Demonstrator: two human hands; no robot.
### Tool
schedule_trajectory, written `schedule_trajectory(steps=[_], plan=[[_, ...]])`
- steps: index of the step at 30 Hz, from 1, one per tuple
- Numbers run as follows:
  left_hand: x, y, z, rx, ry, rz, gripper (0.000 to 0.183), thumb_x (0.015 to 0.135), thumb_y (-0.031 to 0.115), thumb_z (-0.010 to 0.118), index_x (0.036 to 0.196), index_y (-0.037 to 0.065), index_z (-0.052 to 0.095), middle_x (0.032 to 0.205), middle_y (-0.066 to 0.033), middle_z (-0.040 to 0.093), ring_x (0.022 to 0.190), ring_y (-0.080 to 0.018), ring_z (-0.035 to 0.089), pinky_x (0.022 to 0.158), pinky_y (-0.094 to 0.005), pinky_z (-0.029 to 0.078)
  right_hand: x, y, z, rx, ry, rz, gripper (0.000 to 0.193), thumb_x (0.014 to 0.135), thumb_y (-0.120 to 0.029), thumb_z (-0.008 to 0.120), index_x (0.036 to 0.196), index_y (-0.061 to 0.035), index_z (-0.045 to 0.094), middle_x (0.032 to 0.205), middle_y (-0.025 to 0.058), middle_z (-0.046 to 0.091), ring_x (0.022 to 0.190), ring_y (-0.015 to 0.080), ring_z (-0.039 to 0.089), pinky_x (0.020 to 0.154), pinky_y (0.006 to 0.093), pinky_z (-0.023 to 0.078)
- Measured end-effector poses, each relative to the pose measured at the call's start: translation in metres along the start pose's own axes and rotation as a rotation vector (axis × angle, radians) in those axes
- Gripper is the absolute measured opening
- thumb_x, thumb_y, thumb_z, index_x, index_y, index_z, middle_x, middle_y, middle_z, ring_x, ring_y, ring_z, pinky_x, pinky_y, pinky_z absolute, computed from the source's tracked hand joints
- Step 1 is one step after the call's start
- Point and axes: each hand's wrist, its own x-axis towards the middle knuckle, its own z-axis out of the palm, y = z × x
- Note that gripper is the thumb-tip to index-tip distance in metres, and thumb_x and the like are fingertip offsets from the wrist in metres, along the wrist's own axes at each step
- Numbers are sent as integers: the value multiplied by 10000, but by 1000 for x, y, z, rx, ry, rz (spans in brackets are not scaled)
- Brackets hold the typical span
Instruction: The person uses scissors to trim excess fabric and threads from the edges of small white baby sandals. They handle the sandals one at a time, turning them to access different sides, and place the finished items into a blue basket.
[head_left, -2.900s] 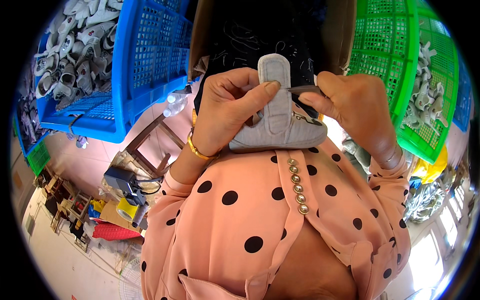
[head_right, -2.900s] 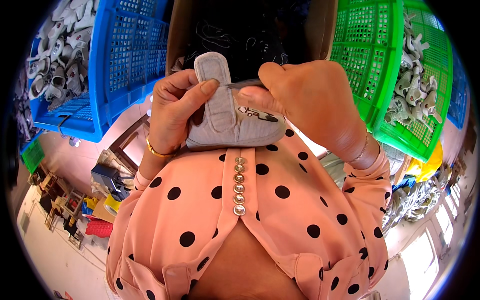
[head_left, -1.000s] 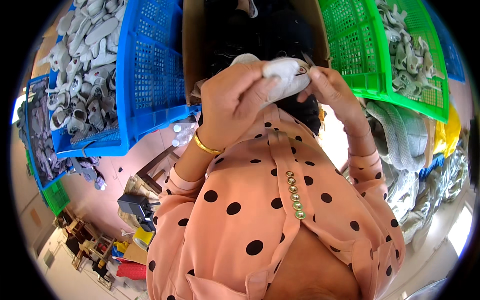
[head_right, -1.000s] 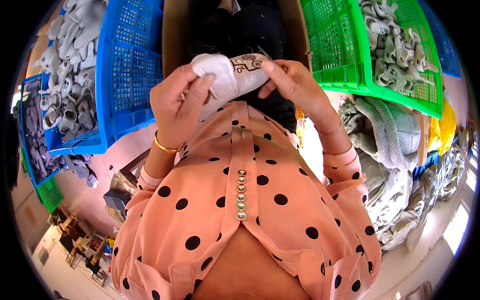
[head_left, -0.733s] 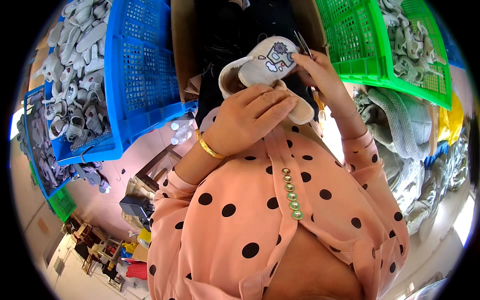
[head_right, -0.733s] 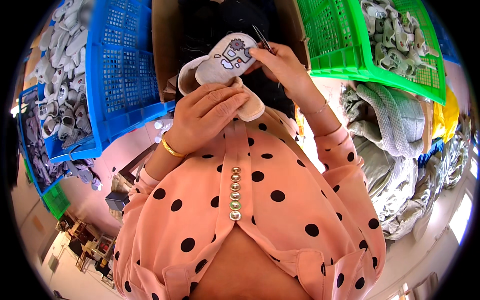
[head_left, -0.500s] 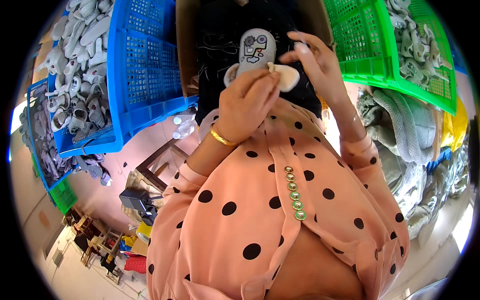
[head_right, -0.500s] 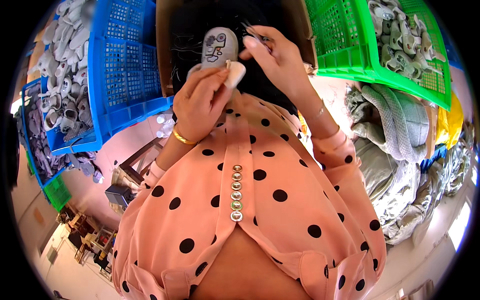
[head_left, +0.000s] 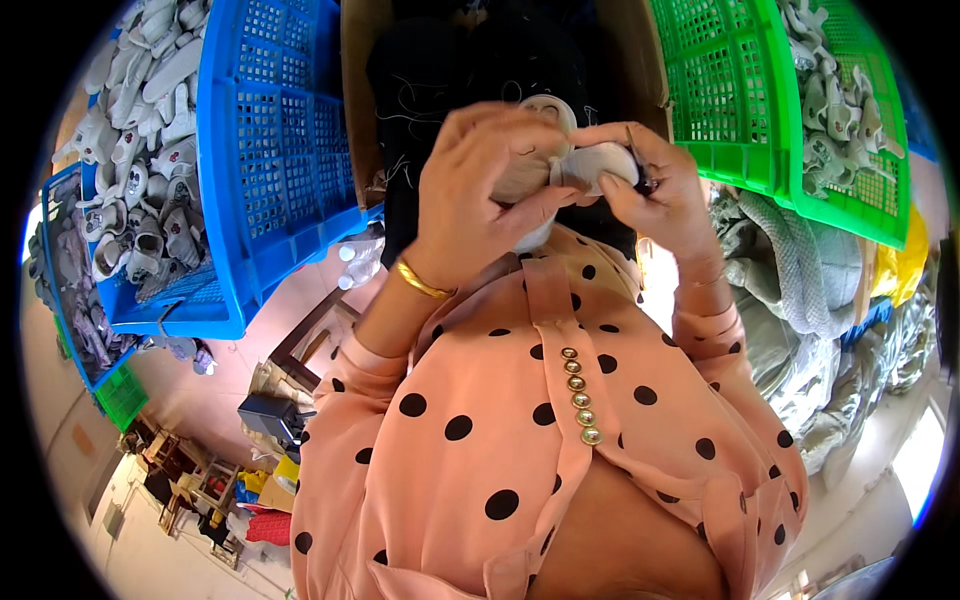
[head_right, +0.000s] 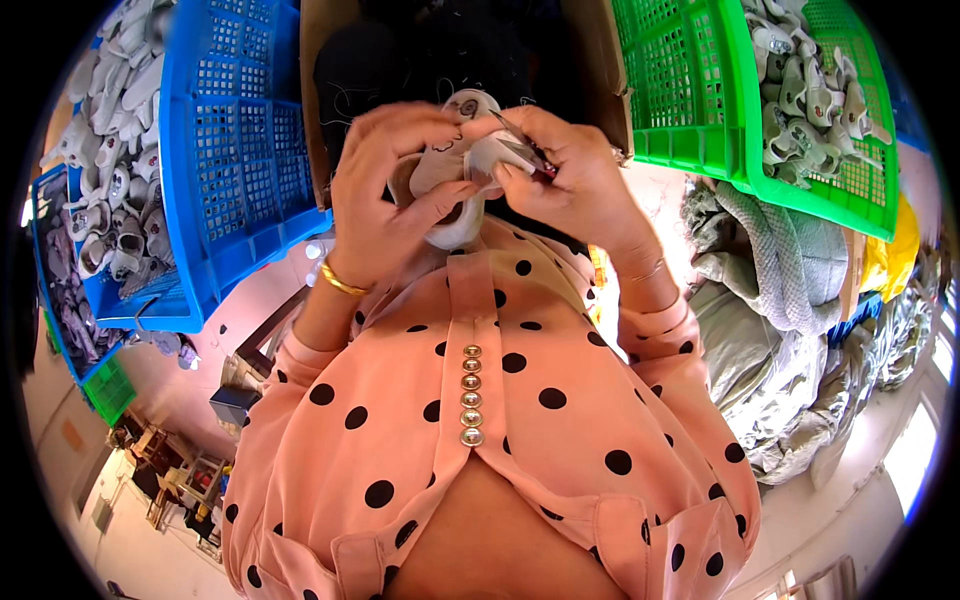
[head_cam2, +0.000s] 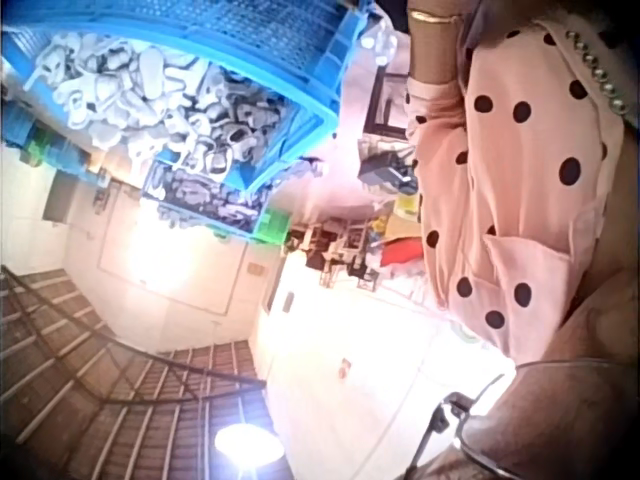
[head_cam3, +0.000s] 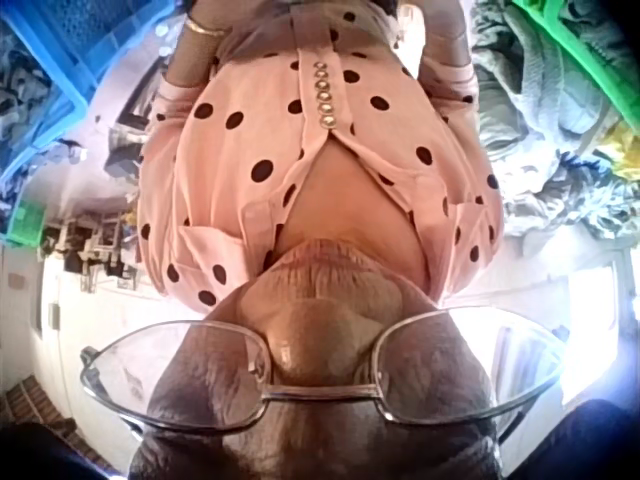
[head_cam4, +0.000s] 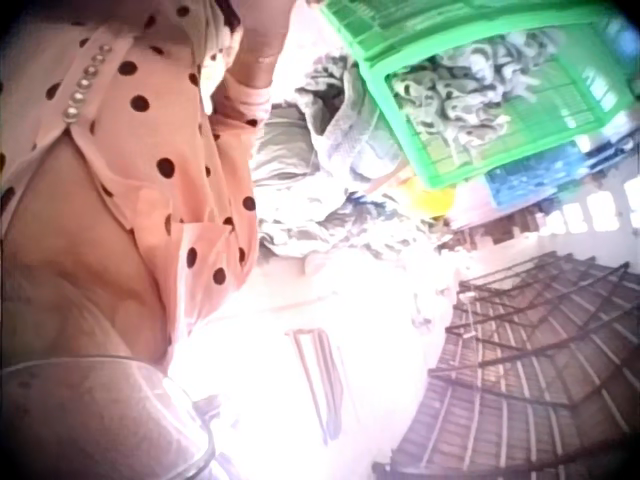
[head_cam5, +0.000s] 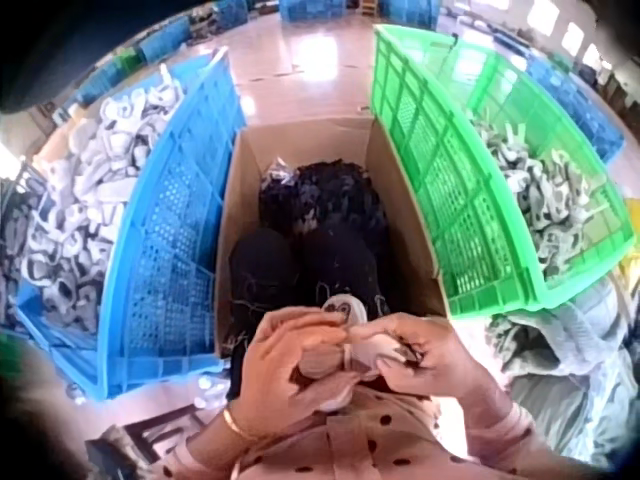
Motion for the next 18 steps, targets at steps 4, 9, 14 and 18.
schedule_trajectory(steps=[4, 9, 14, 18], plan=[[19, -6, -19, 68, -243, 76, 268, 692, 194, 790, 916, 93, 683, 870, -61, 676, 900, -257, 607, 883, -395, 451, 27, -20, -17, 168, -229, -22, 270, 857, 13, 582, 1124, 18, 619, 930, 48, 663, 795, 69, 609, 704, 206, 507], [16, -9, -29, -145, -292, -359, 184, 800, 153, 731, 931, 31, 691, 709, -54, 665, 657, -159, 635, 742, -289, 522, 58, -6, -14, 20, -183, -41, 198, 934, -140, 610, 1019, 40, 610, 748, 46, 638, 675, 59, 603, 623, 193, 471], [5, -8, -30, -459, -292, -716, 196, 900, 131, 651, 1025, -19, 670, 823, -50, 690, 709, -69, 633, 667, -211, 521, 57, 1, 9, 71, -128, 111, 251, 966, -240, 571, 969, 7, 609, 677, 9, 595, 612, 45, 552, 565, 191, 435], [-2, -9, -28, -648, -180, -853, 200, 899, 164, 662, 995, -8, 694, 798, -46, 684, 674, -65, 627, 605, -191, 522, 47, 18, 14, -185, 32, -31, 268, 942, -309, 592, 959, -43, 611, 649, 46, 581, 572, 116, 568, 531, 233, 434]])
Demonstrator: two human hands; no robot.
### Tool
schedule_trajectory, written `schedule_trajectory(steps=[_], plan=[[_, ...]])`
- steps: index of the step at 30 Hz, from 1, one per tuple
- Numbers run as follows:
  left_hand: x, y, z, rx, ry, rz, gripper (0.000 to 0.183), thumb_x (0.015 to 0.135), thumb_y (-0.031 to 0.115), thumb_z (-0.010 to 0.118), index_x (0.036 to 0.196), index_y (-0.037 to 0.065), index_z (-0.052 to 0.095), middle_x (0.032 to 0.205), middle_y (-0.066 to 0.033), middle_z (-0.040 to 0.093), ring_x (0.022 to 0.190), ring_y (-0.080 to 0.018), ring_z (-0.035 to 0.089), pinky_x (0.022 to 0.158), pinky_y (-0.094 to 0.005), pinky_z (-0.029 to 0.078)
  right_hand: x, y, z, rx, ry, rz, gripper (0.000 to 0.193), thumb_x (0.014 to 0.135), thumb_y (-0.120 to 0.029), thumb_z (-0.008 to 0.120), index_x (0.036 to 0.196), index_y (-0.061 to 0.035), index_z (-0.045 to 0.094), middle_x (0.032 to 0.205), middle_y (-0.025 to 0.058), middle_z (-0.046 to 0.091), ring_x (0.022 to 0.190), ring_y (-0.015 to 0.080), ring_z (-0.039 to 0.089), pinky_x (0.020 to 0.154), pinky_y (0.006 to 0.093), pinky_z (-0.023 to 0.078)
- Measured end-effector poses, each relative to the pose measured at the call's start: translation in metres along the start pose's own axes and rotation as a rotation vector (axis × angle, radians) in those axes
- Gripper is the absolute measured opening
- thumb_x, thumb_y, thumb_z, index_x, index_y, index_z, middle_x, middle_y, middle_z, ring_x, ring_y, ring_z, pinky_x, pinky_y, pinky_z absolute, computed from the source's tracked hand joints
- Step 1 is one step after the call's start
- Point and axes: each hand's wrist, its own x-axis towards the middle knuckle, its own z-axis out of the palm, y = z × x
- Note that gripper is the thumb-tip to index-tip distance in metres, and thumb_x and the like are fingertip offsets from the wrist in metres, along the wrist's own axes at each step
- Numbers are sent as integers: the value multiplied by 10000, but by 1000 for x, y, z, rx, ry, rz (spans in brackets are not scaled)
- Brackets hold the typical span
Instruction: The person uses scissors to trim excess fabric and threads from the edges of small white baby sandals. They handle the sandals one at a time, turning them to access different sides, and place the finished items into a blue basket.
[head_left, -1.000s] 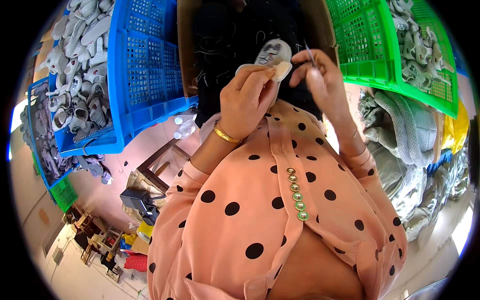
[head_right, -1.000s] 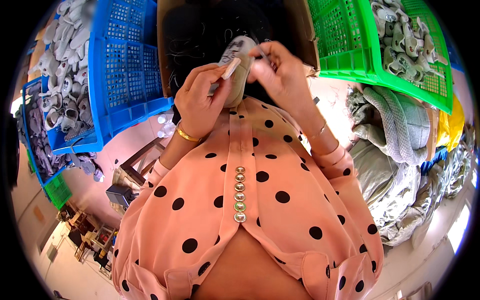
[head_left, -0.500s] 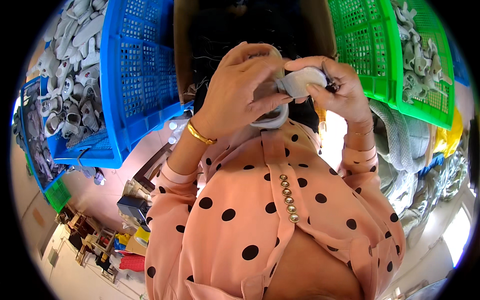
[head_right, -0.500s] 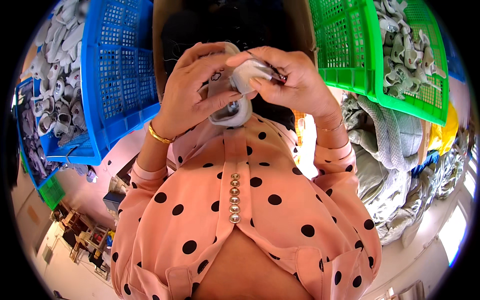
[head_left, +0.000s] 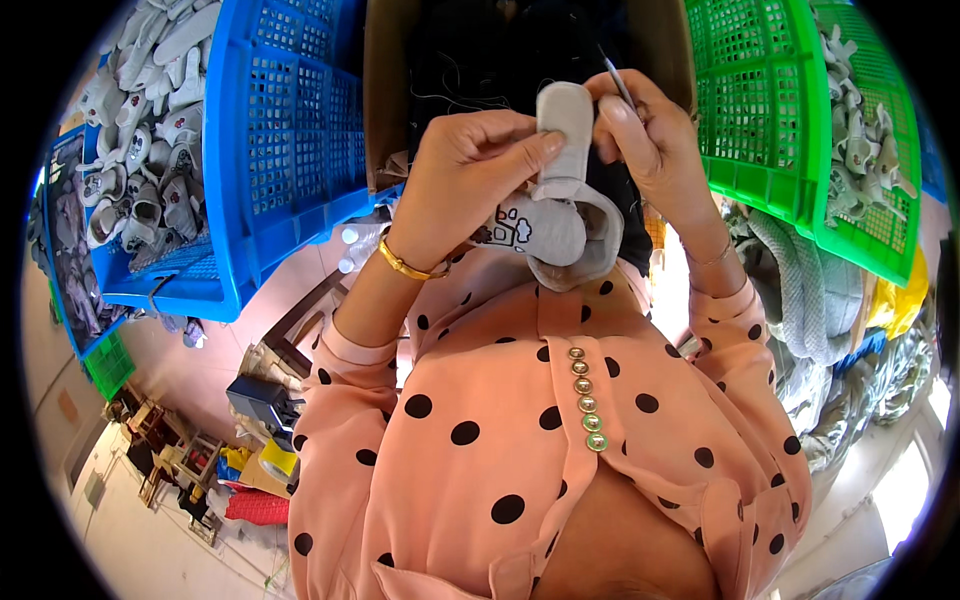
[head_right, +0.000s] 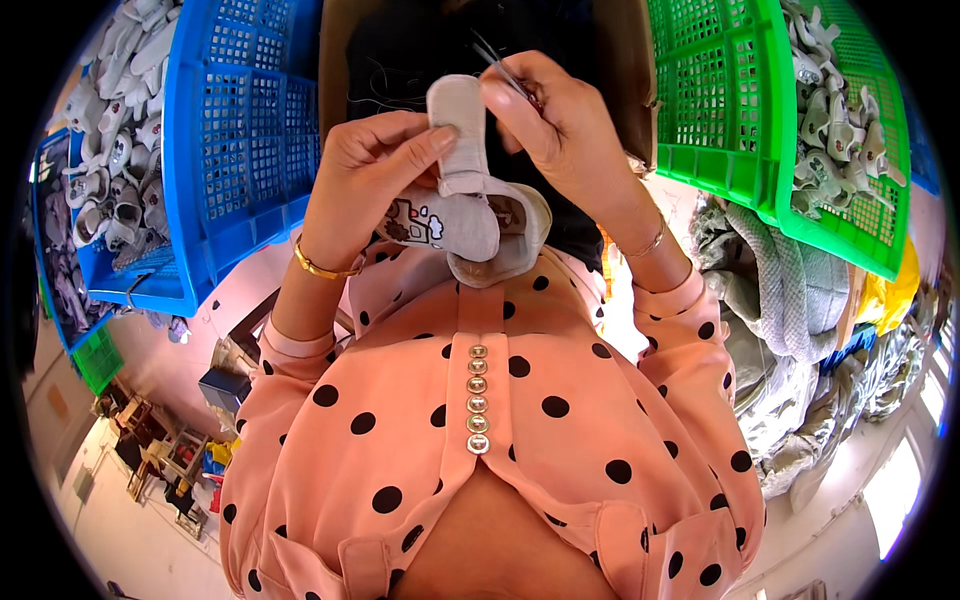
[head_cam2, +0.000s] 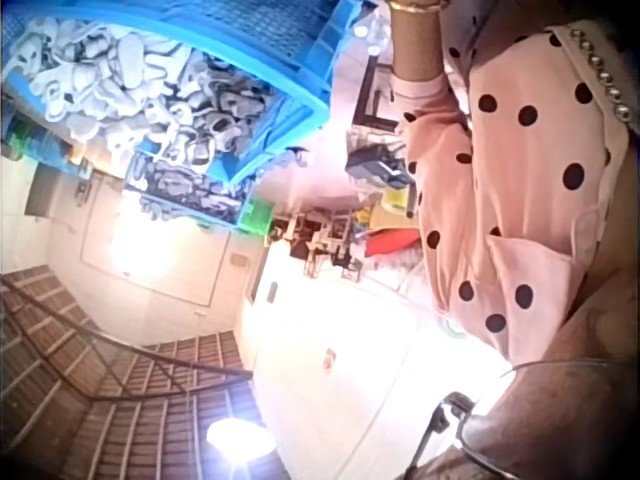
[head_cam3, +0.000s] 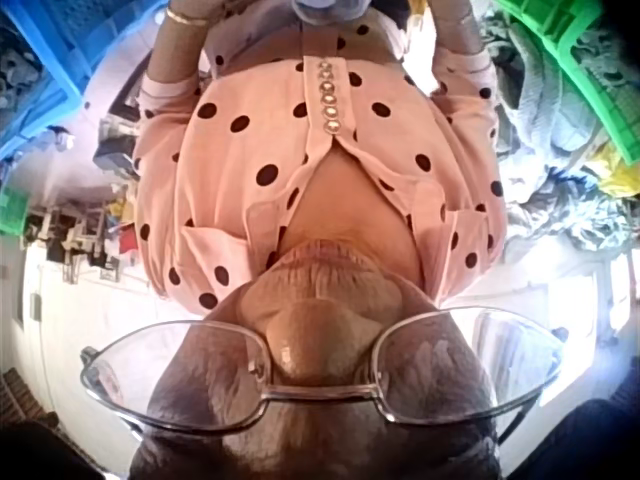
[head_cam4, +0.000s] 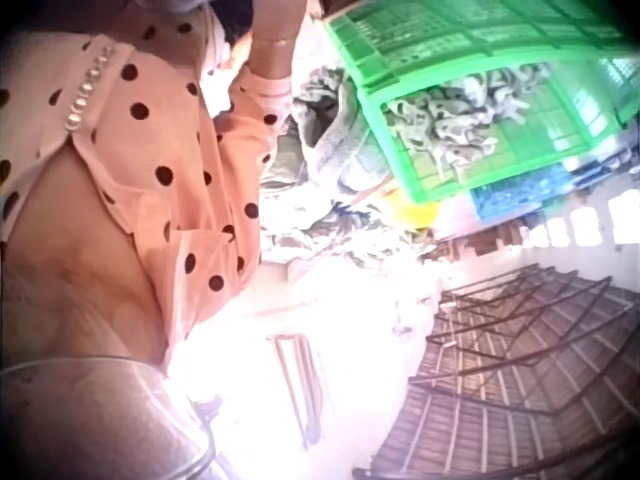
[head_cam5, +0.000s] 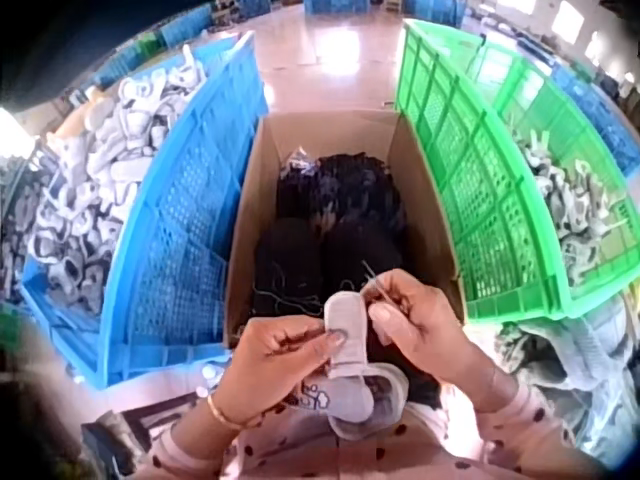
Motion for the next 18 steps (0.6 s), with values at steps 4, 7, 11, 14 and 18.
schedule_trajectory(steps=[4, 7, 11, 14, 18], plan=[[-7, 2, 0, -80, 115, -51, 193, 876, 186, 691, 957, 14, 723, 758, -50, 687, 626, -64, 617, 561, -180, 497, -15, -8, -12, -500, 85, -272, 332, 862, -404, 653, 849, -81, 574, 640, 51, 594, 552, 225, 601, 485, 297, 443], [-10, 8, 3, -75, 136, -53, 192, 871, 183, 695, 957, 15, 728, 739, -51, 685, 622, -68, 617, 547, -178, 482, -20, -19, -16, -740, 36, -398, 401, 816, -474, 657, 760, -100, 523, 560, 28, 540, 488, 218, 564, 449, 313, 427], [-13, 12, 6, -86, 154, -15, 198, 853, 228, 718, 898, 36, 738, 675, 0, 644, 568, -14, 564, 512, -131, 452, -19, -27, -19, -920, 35, -473, 420, 803, -496, 651, 722, -116, 492, 507, 25, 463, 447, 197, 521, 421, 310, 403], [-17, 15, 5, -79, 152, 14, 192, 856, 223, 718, 899, 36, 738, 668, 3, 645, 562, -10, 558, 507, -128, 443, -16, -36, -21, -964, 13, -484, 412, 808, -490, 647, 718, -118, 492, 509, 21, 466, 447, 190, 524, 417, 304, 403], [-18, 16, 4, -103, 117, 38, 176, 862, 182, 709, 921, 18, 732, 692, -21, 658, 581, -30, 571, 514, -147, 452, -14, -41, -22, -942, -8, -478, 402, 815, -481, 639, 706, -123, 494, 512, 14, 475, 451, 185, 530, 414, 302, 402]])
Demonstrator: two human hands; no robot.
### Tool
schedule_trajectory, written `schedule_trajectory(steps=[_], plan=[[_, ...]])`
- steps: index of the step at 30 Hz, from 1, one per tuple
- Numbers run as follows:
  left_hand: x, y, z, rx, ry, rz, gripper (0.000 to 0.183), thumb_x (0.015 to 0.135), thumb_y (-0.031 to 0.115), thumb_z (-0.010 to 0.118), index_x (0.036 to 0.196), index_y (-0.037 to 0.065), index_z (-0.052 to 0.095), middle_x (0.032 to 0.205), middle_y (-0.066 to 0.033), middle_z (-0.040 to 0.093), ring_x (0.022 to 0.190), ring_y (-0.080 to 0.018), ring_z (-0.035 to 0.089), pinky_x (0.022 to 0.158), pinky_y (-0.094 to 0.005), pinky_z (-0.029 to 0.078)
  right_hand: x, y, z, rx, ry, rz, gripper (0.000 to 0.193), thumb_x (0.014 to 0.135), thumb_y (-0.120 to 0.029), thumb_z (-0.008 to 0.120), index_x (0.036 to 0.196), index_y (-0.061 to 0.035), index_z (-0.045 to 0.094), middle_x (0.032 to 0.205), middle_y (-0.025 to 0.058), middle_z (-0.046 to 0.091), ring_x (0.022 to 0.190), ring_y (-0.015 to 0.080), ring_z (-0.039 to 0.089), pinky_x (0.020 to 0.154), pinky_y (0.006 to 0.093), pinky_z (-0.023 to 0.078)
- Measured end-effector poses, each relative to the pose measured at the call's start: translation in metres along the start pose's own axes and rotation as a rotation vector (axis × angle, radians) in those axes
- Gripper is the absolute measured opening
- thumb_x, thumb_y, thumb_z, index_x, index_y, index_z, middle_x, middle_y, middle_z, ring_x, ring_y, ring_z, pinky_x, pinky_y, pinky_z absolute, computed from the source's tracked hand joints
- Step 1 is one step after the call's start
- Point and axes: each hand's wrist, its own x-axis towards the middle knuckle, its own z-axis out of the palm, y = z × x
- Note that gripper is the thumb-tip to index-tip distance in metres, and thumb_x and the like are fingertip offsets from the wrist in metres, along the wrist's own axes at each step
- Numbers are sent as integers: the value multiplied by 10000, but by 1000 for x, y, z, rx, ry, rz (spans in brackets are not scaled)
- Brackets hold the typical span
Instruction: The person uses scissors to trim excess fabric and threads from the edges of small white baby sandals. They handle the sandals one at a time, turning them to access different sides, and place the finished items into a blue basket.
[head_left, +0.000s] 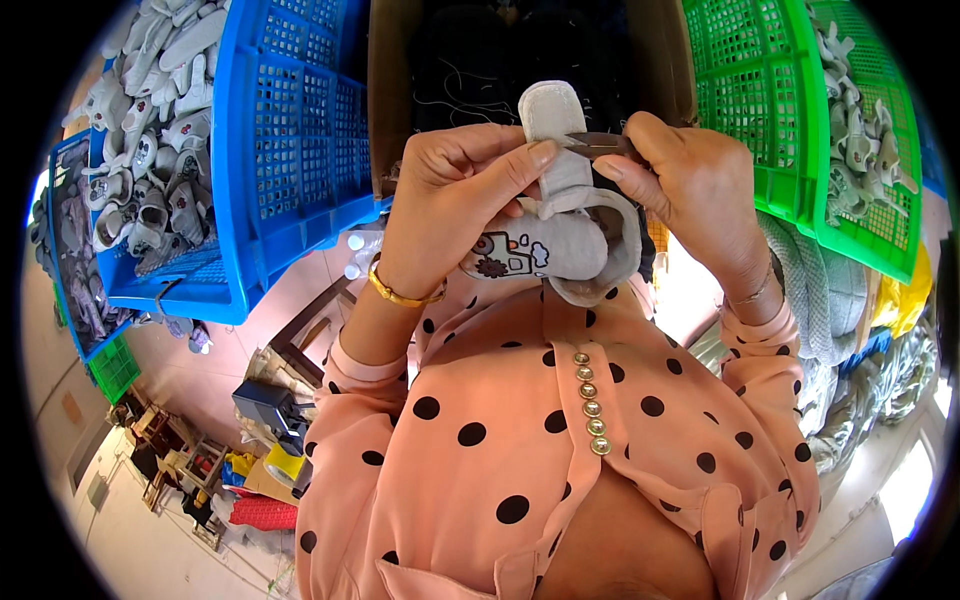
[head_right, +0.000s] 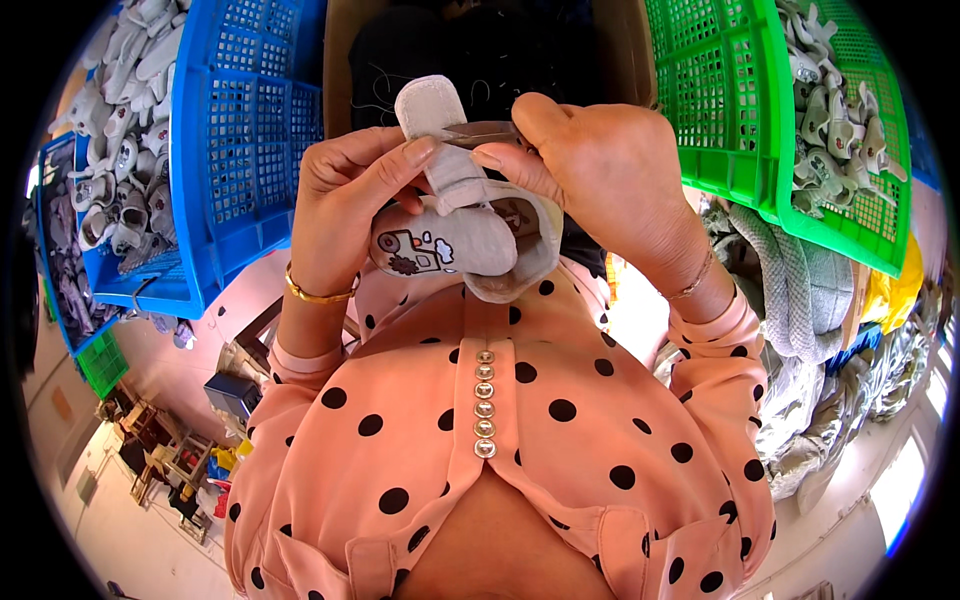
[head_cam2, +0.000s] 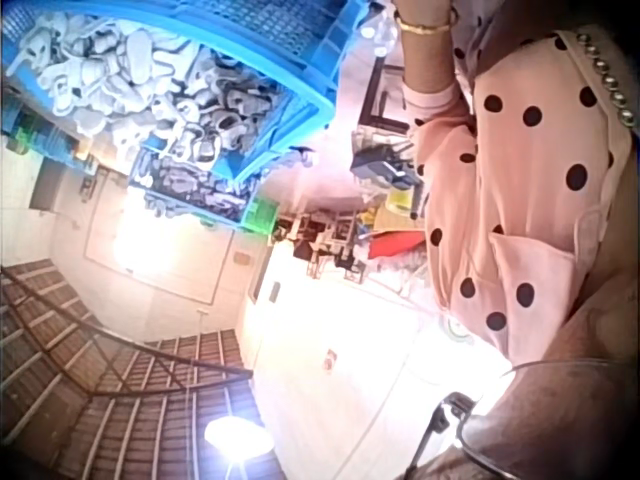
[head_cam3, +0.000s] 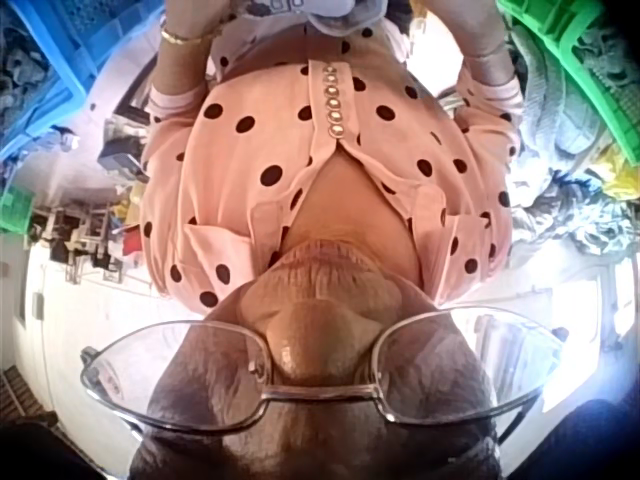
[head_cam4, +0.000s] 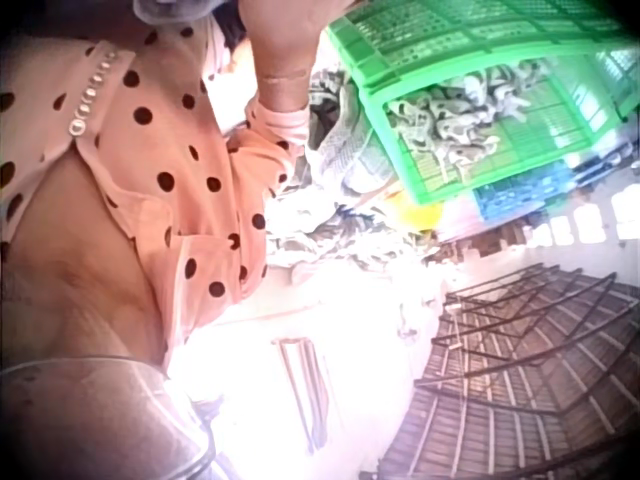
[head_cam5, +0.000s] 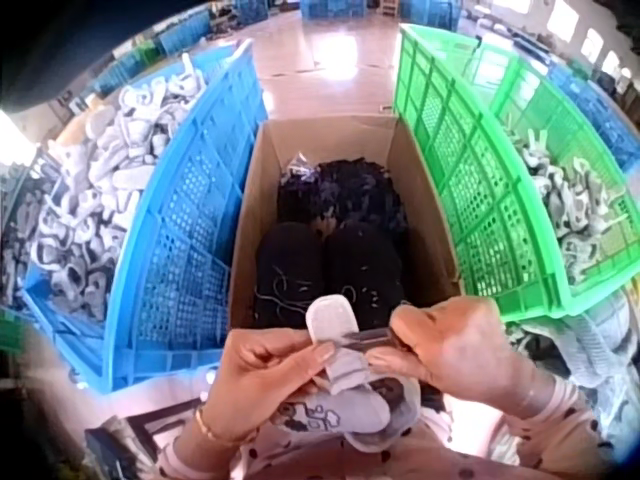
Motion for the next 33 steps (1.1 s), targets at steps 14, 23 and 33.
schedule_trajectory(steps=[14, 23, 33], plan=[[-1, -8, -3, -73, -60, -62, 188, 871, 177, 702, 963, 14, 723, 729, -16, 664, 629, -27, 598, 533, -141, 470, -2, 0, 7, 120, -58, 42, 397, 847, -437, 641, 711, -87, 513, 540, 20, 490, 449, 196, 488, 428, 295, 377], [-4, -2, -1, 105, -143, -32, 198, 911, 158, 645, 925, -35, 689, 724, -28, 650, 626, -46, 596, 570, -182, 486, 9, -8, 20, 1097, -232, 498, 321, 930, -308, 621, 880, 2, 555, 647, -16, 400, 629, 54, 338, 524, 225, 328], [7, -23, -14, -31, -212, 14, 296, 1007, 164, 456, 1167, -64, 558, 895, -111, 685, 796, -156, 683, 751, -251, 565, 2, -12, 38, 1771, -162, 804, 107, 962, -154, 557, 929, -52, 570, 644, -95, 414, 507, -28, 297, 429, 171, 194]])
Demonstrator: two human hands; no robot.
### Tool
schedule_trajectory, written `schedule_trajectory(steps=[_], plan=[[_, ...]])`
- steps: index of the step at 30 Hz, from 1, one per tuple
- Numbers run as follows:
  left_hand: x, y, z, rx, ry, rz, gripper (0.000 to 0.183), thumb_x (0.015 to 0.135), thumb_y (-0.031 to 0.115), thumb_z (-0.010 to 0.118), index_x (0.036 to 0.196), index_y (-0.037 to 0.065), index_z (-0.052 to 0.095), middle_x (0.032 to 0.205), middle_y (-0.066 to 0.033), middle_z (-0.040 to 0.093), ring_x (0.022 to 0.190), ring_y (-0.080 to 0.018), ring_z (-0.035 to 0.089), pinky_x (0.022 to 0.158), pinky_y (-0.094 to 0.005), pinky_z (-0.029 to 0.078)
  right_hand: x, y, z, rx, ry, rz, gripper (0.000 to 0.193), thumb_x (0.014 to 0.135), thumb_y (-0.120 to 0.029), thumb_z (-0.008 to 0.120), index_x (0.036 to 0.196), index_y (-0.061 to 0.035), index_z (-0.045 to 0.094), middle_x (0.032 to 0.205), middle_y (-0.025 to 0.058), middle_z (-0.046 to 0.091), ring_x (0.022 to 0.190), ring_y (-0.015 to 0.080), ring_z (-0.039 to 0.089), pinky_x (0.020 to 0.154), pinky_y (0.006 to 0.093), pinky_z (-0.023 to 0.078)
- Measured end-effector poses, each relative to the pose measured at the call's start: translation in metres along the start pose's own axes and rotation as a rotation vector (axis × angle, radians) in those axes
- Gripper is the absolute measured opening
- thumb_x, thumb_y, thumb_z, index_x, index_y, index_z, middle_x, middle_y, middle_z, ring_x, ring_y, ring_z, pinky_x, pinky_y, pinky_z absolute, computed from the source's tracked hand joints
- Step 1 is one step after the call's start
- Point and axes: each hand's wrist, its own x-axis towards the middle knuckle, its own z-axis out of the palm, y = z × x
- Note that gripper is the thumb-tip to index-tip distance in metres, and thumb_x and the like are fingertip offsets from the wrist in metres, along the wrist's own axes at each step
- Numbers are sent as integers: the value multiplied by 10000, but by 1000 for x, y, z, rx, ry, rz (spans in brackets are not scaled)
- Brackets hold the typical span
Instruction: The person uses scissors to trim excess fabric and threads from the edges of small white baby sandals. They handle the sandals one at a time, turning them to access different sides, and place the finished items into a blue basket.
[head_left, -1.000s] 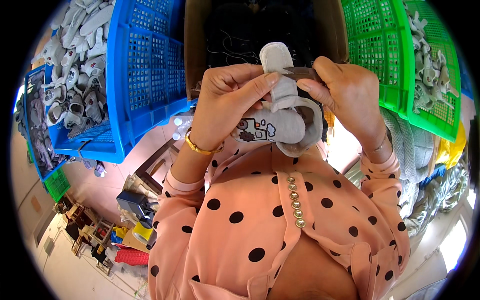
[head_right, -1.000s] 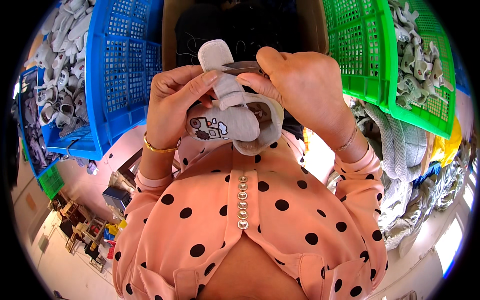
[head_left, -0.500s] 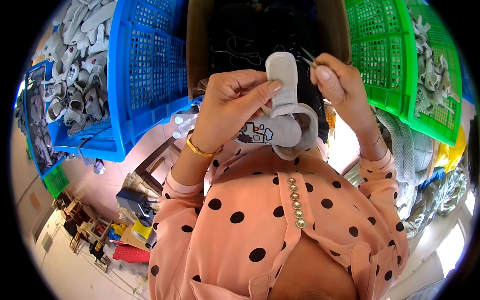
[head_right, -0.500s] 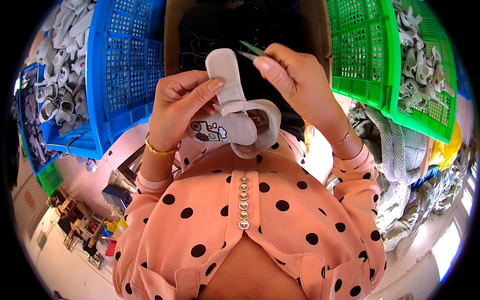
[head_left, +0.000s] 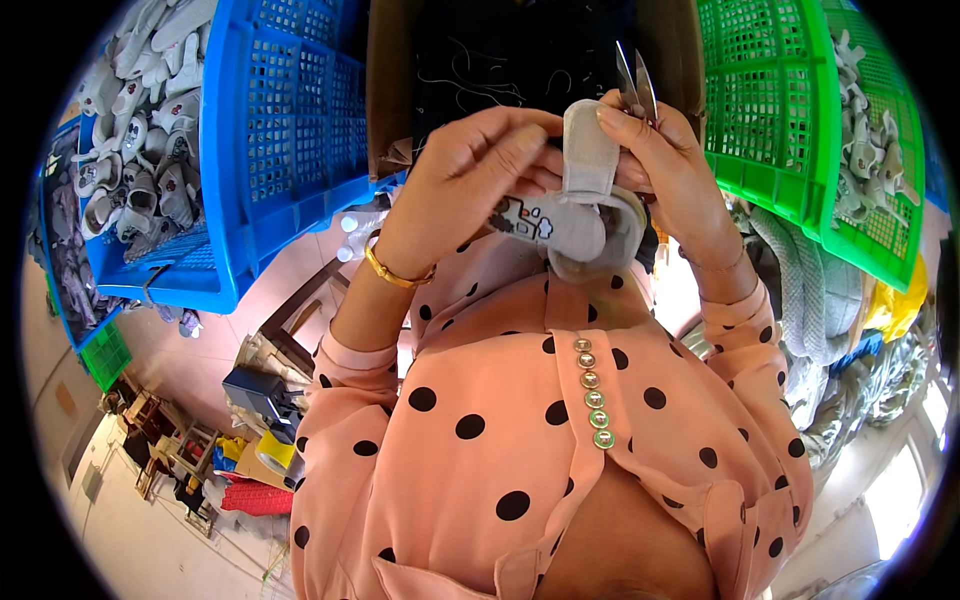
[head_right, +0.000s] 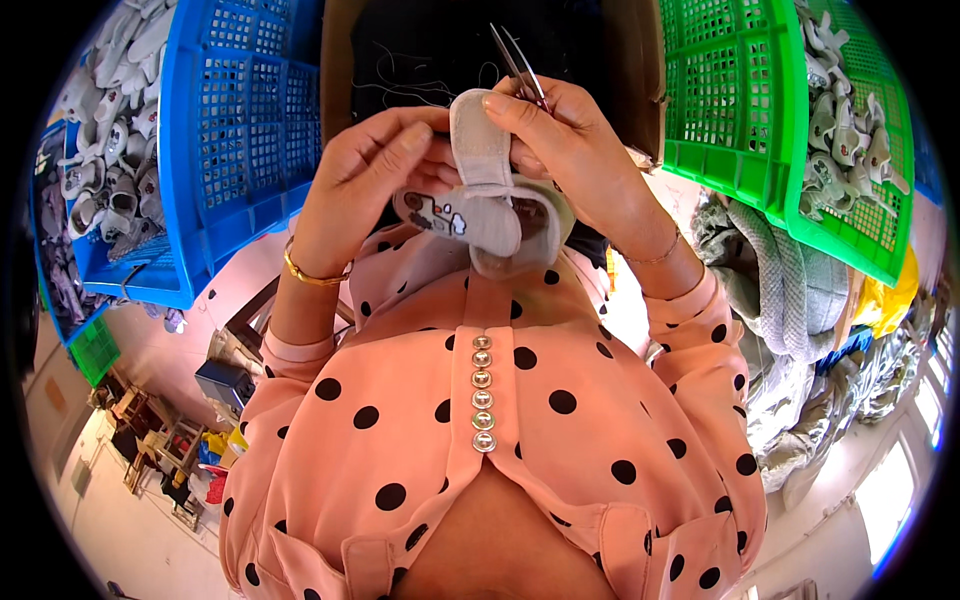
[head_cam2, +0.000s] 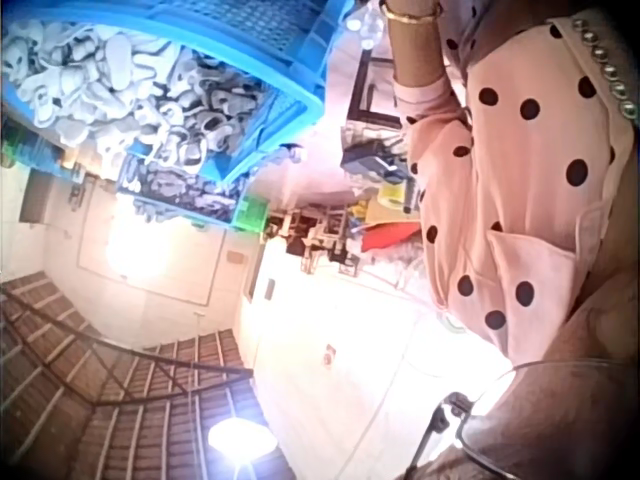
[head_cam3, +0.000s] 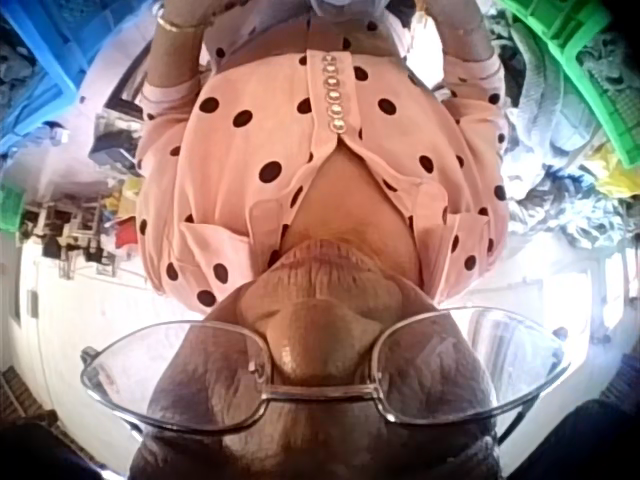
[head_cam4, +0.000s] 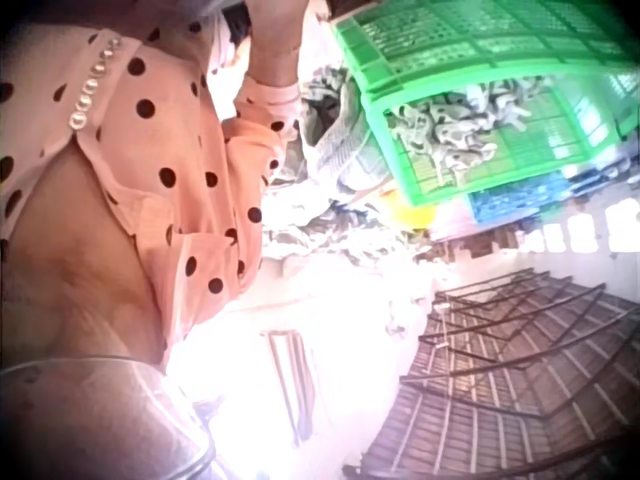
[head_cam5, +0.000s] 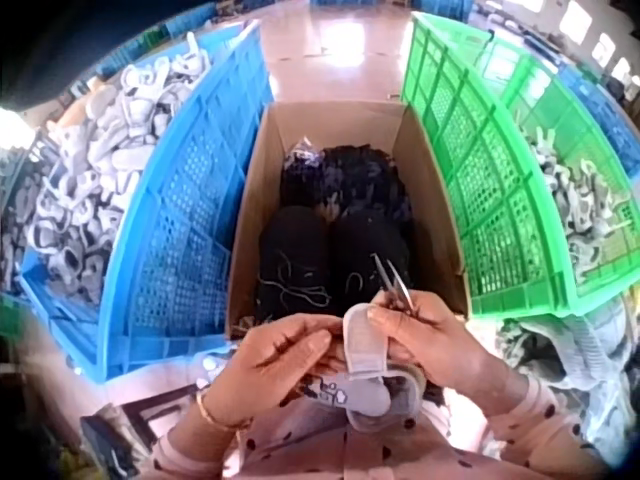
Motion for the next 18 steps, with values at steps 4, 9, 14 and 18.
schedule_trajectory(steps=[4, 9, 14, 18], plan=[[-2, 1, 2, 313, -116, 42, 245, 913, 133, 638, 1099, -26, 626, 907, -67, 688, 789, -119, 667, 693, -232, 532, 4, 3, 1, 59, 48, 28, 102, 959, -156, 555, 935, -62, 587, 617, -95, 401, 486, -20, 274, 424, 183, 178], [5, -8, -3, 620, -118, 137, 180, 898, 152, 664, 936, -23, 687, 754, -19, 652, 655, -32, 576, 571, -182, 458, 15, 2, -2, 42, 50, 42, 183, 973, -223, 539, 916, -62, 604, 589, -82, 402, 495, -6, 291, 441, 183, 207], [0, -12, -10, 310, -44, -120, 227, 916, 183, 645, 890, -37, 692, 674, 11, 617, 623, -13, 553, 554, -168, 453, 11, 3, -9, -643, 121, -133, 259, 916, -279, 629, 923, -20, 619, 589, -46, 420, 529, 35, 356, 476, 209, 300], [-4, -19, -11, 114, -3, -116, 225, 915, 197, 647, 874, -16, 707, 716, -10, 651, 637, -18, 570, 578, -164, 473, -12, 10, -8, -922, -9, -8, 268, 839, -264, 719, 909, -19, 635, 597, -19, 440, 565, 48, 377, 503, 229, 340]])
